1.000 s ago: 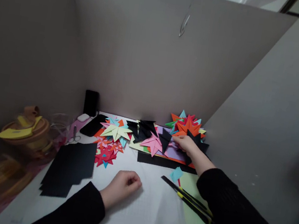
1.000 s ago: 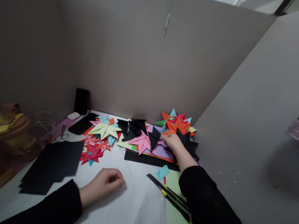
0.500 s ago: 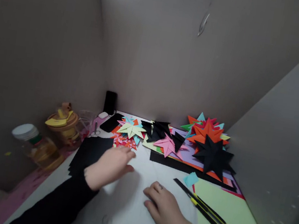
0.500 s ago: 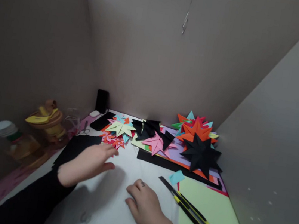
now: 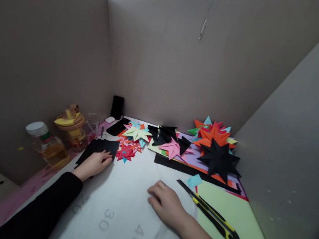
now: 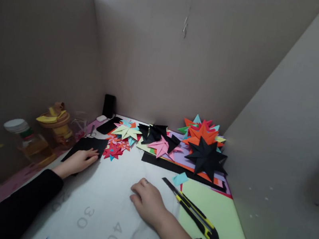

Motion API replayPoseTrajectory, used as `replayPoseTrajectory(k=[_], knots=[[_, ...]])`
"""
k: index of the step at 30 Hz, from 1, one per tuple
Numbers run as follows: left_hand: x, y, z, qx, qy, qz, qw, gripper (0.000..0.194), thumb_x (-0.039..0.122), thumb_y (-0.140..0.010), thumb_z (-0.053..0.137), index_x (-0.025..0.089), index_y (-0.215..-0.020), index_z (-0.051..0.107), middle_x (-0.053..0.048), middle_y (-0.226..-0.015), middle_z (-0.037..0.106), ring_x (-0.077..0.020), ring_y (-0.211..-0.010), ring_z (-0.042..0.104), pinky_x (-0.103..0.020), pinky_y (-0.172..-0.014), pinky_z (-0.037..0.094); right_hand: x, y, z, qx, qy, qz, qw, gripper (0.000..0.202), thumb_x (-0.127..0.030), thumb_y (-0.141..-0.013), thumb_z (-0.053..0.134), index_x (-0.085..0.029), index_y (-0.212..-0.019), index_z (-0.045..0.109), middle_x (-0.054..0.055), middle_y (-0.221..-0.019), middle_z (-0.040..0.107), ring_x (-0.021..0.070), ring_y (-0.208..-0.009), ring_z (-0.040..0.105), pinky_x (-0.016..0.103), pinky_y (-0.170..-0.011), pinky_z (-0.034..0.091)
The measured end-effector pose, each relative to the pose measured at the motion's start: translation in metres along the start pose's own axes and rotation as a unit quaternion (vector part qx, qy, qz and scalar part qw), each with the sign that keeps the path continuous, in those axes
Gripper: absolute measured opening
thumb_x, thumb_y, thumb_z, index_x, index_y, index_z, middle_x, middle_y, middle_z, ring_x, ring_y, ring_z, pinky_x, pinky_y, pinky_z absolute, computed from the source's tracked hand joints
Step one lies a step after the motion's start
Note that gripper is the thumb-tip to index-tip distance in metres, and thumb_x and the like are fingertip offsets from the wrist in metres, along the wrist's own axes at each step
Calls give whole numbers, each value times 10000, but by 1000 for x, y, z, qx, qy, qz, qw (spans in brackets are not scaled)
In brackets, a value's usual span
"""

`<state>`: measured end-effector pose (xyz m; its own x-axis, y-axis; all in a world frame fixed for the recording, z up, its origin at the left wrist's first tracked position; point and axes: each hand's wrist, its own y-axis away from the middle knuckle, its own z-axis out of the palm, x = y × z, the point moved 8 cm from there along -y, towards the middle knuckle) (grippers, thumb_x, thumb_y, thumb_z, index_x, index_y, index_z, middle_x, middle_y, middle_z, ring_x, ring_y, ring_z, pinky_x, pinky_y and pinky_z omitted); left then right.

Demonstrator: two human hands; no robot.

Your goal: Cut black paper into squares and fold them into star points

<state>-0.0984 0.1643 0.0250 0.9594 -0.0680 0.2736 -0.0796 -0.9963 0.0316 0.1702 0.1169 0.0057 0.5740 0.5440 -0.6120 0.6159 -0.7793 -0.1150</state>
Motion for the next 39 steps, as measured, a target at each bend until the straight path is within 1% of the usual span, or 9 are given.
replayPoseTrajectory(k=[6, 8, 13, 15, 19, 26, 29, 33, 39], knots=[[3, 21, -54, 92, -53, -111, 988, 329, 346, -854, 416, 160, -809, 684, -144, -782, 708, -285, -748, 663, -314, -624, 439, 1, -1, -2, 18, -6, -16, 1000, 207, -161, -785, 550, -217, -968, 631, 31, -916, 589, 167, -838, 572, 271, -747, 425], [7, 40, -94, 204, -108, -172, 958, 361, 378, -886, 369, 166, -889, 661, -146, -820, 699, -297, -700, 653, -332, -588, 421, 0, 0, -2, 23, -12, -19, 999, 204, -152, -776, 552, -215, -950, 636, 32, -907, 591, 170, -834, 572, 277, -745, 427], [77, 89, -141, 467, 61, 82, 879, 207, 248, -863, 492, 204, -1046, 578, -81, -1024, 680, -201, -831, 645, -286, -721, 446, 7, 0, -7, 76, -107, -2, 991, 234, -160, -780, 542, -216, -993, 622, 44, -905, 595, 171, -792, 576, 297, -718, 440], [93, 88, -123, 422, 259, 159, 854, 146, 220, -879, 481, 214, -1020, 519, -54, -960, 672, -171, -801, 632, -270, -709, 454, 15, 1, -16, 141, -197, 11, 970, 389, -239, -783, 588, -228, -1169, 538, 86, -1093, 575, 200, -915, 581, 324, -764, 450], [107, 49, -47, 216, 519, 72, 824, 94, 308, -887, 513, 219, -917, 516, 55, -629, 500, -88, -526, 464, -183, -498, 360, 25, 2, -24, 195, -430, 2, 882, 806, -457, -705, 712, -261, -1366, 296, 128, -1399, 405, 267, -1225, 459, 402, -955, 395], [125, 9, 40, -75, 770, -43, 633, 391, 313, -715, 743, 184, -1019, 534, -9, -737, 646, -143, -637, 616, -247, -612, 468, 34, 2, -11, 180, -588, 139, 776, 652, -359, -736, 712, -251, -1259, 336, 25, -842, 697, 208, -734, 673, 356, -698, 507], [129, 10, 59, -160, 776, -68, 606, 465, 235, -662, 783, 129, -1061, 569, -101, -886, 695, -217, -789, 666, -315, -737, 499, 36, 2, -11, 182, -567, 150, 789, 664, -348, -791, 647, -267, -1327, 264, 25, -853, 695, 183, -683, 666, 311, -617, 503], [106, 5, 67, -142, 765, -135, 614, 435, 197, -664, 772, 116, -1051, 591, -131, -971, 703, -241, -854, 674, -334, -782, 510, 43, 3, -19, 193, -487, 117, 844, 495, -308, -898, 456, -303, -1362, 285, 108, -1209, 594, 195, -946, 644, 374, -783, 513], [91, 3, 72, -185, 780, -188, 568, 469, 136, -690, 736, 126, -1132, 579, -145, -1031, 695, -262, -906, 673, -377, -824, 515, 22, 6, -36, 167, -143, -21, 975, 518, -125, -838, 496, -365, -1297, 487, 18, -1524, 194, 266, -1390, 202, 492, -1084, 271]])
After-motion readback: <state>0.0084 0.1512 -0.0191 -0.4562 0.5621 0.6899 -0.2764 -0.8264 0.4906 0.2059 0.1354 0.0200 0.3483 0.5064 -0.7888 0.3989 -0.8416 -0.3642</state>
